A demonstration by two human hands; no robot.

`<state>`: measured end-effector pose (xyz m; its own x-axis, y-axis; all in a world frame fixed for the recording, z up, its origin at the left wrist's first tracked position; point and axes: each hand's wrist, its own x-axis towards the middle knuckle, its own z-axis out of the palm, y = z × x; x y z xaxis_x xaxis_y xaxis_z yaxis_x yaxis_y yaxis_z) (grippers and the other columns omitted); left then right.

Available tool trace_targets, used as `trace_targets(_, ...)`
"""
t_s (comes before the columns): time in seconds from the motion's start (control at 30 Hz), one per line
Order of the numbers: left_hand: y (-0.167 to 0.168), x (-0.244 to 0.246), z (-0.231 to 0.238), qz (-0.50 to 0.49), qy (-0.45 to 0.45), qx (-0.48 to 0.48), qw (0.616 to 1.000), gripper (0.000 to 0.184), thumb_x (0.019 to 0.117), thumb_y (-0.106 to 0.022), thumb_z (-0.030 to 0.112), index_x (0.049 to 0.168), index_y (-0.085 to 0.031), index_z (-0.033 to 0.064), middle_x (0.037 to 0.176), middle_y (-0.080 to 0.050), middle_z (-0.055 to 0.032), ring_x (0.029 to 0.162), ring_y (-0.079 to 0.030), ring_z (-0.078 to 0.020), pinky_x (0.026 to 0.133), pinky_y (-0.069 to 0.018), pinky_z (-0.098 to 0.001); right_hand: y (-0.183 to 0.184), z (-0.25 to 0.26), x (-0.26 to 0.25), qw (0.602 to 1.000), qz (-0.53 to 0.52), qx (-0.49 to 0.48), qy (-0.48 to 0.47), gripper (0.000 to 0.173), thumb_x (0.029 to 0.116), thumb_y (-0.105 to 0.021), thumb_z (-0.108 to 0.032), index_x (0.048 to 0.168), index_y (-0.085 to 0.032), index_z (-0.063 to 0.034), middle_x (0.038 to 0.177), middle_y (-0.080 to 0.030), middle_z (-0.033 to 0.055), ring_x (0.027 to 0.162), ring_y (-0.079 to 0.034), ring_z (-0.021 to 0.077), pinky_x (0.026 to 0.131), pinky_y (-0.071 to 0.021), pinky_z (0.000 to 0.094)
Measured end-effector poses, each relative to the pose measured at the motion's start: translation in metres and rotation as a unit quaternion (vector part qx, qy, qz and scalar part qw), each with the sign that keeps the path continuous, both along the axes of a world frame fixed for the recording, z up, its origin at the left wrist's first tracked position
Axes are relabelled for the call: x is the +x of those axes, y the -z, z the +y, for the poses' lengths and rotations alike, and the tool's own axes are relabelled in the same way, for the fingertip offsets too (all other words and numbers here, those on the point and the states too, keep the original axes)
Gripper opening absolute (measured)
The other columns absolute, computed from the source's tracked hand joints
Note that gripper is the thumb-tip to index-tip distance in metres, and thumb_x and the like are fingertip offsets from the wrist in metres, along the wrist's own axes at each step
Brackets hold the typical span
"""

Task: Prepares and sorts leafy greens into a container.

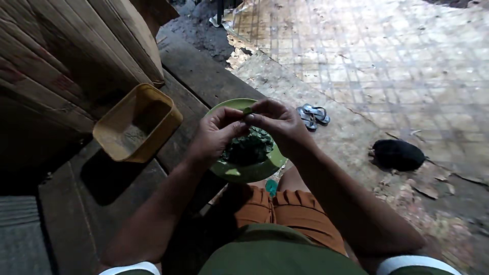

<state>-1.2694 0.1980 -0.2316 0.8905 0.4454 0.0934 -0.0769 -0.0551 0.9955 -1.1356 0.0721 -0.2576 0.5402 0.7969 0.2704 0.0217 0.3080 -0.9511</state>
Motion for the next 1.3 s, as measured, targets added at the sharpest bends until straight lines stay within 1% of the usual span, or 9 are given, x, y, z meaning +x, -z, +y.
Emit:
trace_targets(0.17, 0.001, 0.0, 0.001, 0.011, -0.019, -0.003, 1.0, 0.009, 0.0956, -0.064, -0.004, 0.102, -0.064, 0.0017, 0.088, -0.07, -0.0017, 0.079, -0.071, -0.0096, 0.078, -0.0631, -0.0272, 0.0, -0.009, 0.001, 0.998, -0.04, -0.04, 0.014, 0.015, 0.0985, -0.064, -0.012, 0.111, -0.069, -0.0072, 0.097, -0.072, -0.0028, 0.088, -0.067, 0.0034, 0.082, -0.058, 0.0227)
trace_targets(0.27, -0.001, -0.001, 0.001, 0.029, -0.025, 0.011, 0.999, 0.008, 0.0953, -0.064, -0.004, 0.101, -0.064, 0.0016, 0.087, -0.069, -0.0016, 0.078, -0.071, -0.0088, 0.077, -0.063, -0.0261, 0.0, -0.01, 0.004, 0.977, -0.192, -0.07, 0.06, 0.018, 0.0963, -0.067, -0.023, 0.109, -0.075, -0.0124, 0.108, -0.069, -0.0026, 0.104, -0.063, 0.0051, 0.093, -0.0528, 0.0278)
trace_targets(0.37, 0.0, -0.001, 0.002, 0.037, -0.025, 0.033, 0.998, 0.008, 0.0948, -0.065, -0.003, 0.101, -0.065, 0.0018, 0.086, -0.069, -0.0017, 0.077, -0.07, -0.0082, 0.075, -0.0615, -0.0246, 0.002, -0.008, 0.003, 0.942, -0.307, -0.063, 0.12, 0.015, 0.0968, -0.068, -0.025, 0.098, -0.075, -0.011, 0.101, -0.07, 0.0012, 0.1, -0.064, 0.0074, 0.092, -0.0519, 0.0292)
trace_targets(0.73, -0.002, -0.007, 0.011, 0.061, -0.012, 0.136, 0.989, 0.008, 0.0937, -0.067, 0.001, 0.101, -0.066, 0.0035, 0.086, -0.07, -0.0018, 0.076, -0.068, -0.0074, 0.072, -0.0598, -0.024, 0.01, -0.015, 0.016, 0.953, -0.249, -0.076, 0.157, 0.017, 0.0965, -0.068, -0.022, 0.1, -0.074, -0.0071, 0.102, -0.07, 0.0035, 0.099, -0.065, 0.0065, 0.091, -0.0535, 0.0273)
trace_targets(0.87, -0.005, -0.011, 0.011, 0.101, 0.012, 0.235, 0.967, 0.032, 0.0935, -0.074, 0.018, 0.123, -0.067, 0.0102, 0.12, -0.068, -0.0028, 0.104, -0.067, -0.0093, 0.087, -0.0584, -0.0283, 0.01, -0.015, 0.013, 0.947, -0.263, -0.074, 0.168, 0.018, 0.0967, -0.069, -0.024, 0.101, -0.074, -0.007, 0.102, -0.069, 0.0039, 0.099, -0.065, 0.0075, 0.091, -0.0529, 0.0276)
trace_targets(0.93, -0.004, -0.012, 0.008, 0.094, 0.014, 0.265, 0.96, 0.04, 0.0918, -0.076, 0.025, 0.128, -0.066, 0.0114, 0.126, -0.065, -0.0029, 0.113, -0.063, -0.0114, 0.095, -0.0548, -0.0323, 0.008, -0.014, 0.009, 0.943, -0.28, -0.068, 0.168, 0.018, 0.0967, -0.069, -0.025, 0.1, -0.074, -0.008, 0.101, -0.07, 0.0026, 0.099, -0.065, 0.0065, 0.091, -0.0527, 0.0261)
trace_targets(1.0, 0.0, -0.011, 0.006, 0.067, 0.002, 0.28, 0.958, 0.034, 0.0929, -0.075, 0.025, 0.123, -0.068, 0.0102, 0.118, -0.068, -0.0015, 0.107, -0.065, -0.0093, 0.093, -0.0551, -0.0301, 0.006, -0.013, 0.006, 0.942, -0.288, -0.064, 0.161, 0.017, 0.0972, -0.068, -0.024, 0.1, -0.075, -0.009, 0.1, -0.07, 0.0017, 0.099, -0.064, 0.0055, 0.091, -0.0515, 0.0243)
trace_targets(1.13, 0.004, -0.009, 0.003, 0.041, -0.04, 0.269, 0.961, 0.008, 0.098, -0.069, 0.013, 0.104, -0.071, 0.0089, 0.088, -0.07, 0.0029, 0.073, -0.064, -0.0014, 0.067, -0.0548, -0.0183, 0.004, -0.012, 0.001, 0.94, -0.296, -0.071, 0.153, 0.018, 0.0972, -0.068, -0.026, 0.1, -0.075, -0.01, 0.099, -0.07, 0.0012, 0.097, -0.064, 0.0058, 0.088, -0.0523, 0.0243)
trace_targets(1.3, 0.004, -0.008, 0.005, 0.038, -0.06, 0.299, 0.952, 0.007, 0.0981, -0.067, 0.012, 0.102, -0.072, 0.0091, 0.087, -0.07, 0.0038, 0.073, -0.064, 0.0004, 0.068, -0.0543, -0.0174, -0.001, -0.013, 0.003, 0.946, -0.302, -0.058, 0.104, 0.016, 0.0957, -0.07, -0.019, 0.108, -0.072, -0.0085, 0.105, -0.071, 0.0014, 0.101, -0.066, 0.0081, 0.094, -0.0536, 0.0305)
